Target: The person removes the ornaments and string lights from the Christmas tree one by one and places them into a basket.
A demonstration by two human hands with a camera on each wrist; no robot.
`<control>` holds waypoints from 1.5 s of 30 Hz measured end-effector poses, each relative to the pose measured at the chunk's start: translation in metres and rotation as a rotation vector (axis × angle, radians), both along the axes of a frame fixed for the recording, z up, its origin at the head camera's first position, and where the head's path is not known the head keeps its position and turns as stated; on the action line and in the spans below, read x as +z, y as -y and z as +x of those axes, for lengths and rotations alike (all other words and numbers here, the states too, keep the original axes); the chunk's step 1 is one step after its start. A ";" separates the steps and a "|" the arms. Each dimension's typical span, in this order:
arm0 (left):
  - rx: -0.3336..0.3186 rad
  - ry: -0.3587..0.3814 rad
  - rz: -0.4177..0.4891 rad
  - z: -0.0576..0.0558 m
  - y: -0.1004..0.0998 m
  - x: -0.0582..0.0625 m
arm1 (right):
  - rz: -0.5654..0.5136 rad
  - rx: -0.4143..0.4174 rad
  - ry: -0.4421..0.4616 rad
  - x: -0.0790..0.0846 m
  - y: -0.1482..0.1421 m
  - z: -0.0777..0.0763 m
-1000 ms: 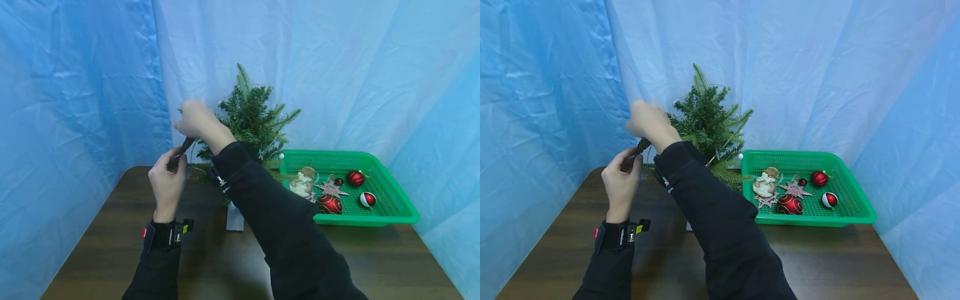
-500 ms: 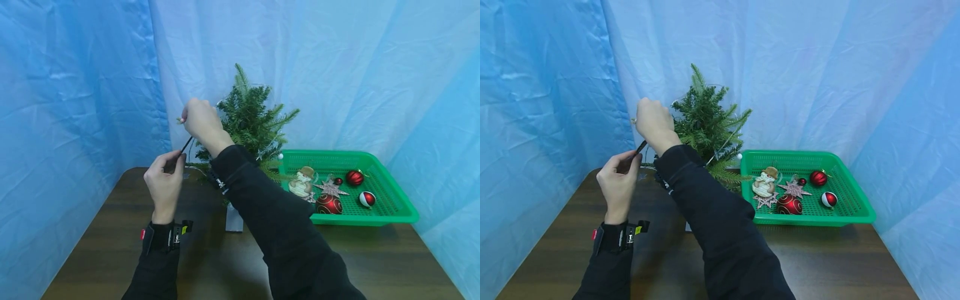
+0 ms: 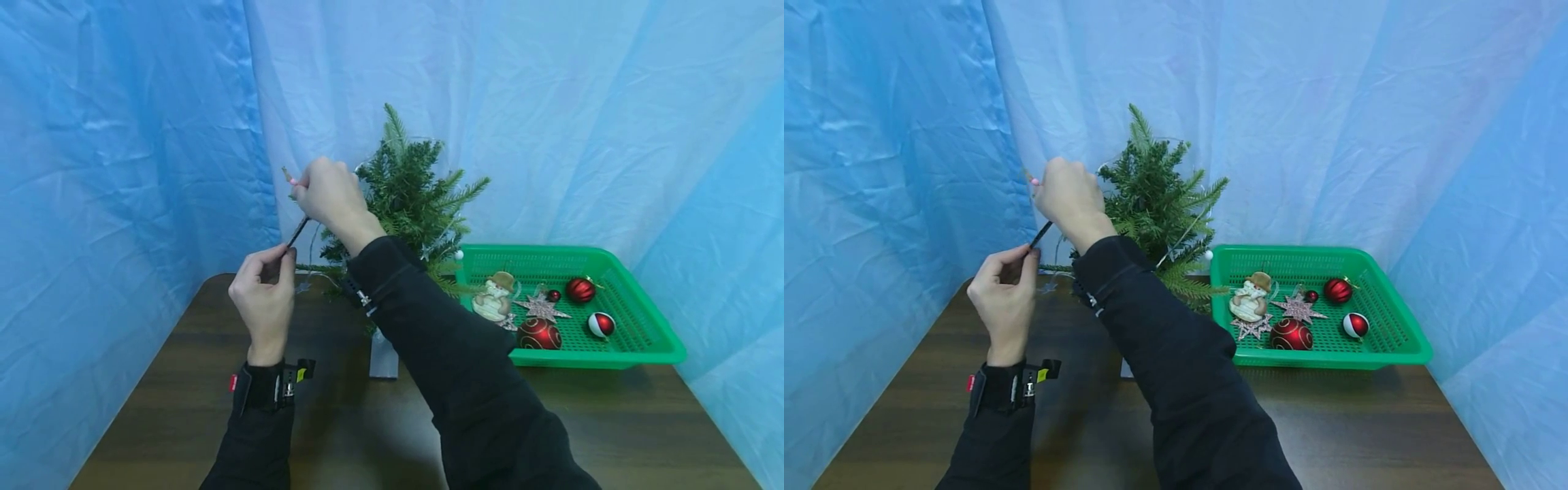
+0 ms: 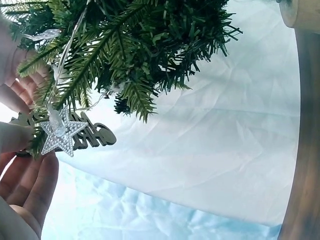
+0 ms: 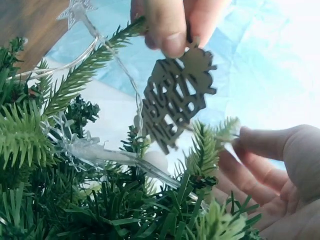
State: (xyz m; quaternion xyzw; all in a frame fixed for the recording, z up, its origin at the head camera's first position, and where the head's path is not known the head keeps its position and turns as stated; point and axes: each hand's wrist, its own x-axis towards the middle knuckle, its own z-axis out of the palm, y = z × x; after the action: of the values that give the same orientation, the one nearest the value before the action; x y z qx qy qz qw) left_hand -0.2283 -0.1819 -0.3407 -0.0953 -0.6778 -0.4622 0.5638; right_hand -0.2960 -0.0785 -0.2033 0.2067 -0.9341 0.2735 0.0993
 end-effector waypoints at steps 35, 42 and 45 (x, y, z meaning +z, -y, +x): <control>0.147 -0.240 0.096 0.011 0.012 0.015 | -0.064 0.127 -0.054 0.011 -0.007 0.012; 0.187 -0.354 0.062 0.017 0.010 0.021 | -0.281 0.251 0.077 0.022 -0.021 0.036; 0.181 -0.407 0.036 0.018 0.008 0.022 | -0.391 0.291 0.183 0.026 -0.030 0.047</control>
State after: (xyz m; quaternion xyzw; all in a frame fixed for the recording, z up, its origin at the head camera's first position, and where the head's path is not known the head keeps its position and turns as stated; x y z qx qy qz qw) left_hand -0.2101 -0.1899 -0.3187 -0.1153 -0.5474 -0.3931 0.7298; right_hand -0.2487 -0.0487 -0.1775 0.2903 -0.8290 0.4778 0.0122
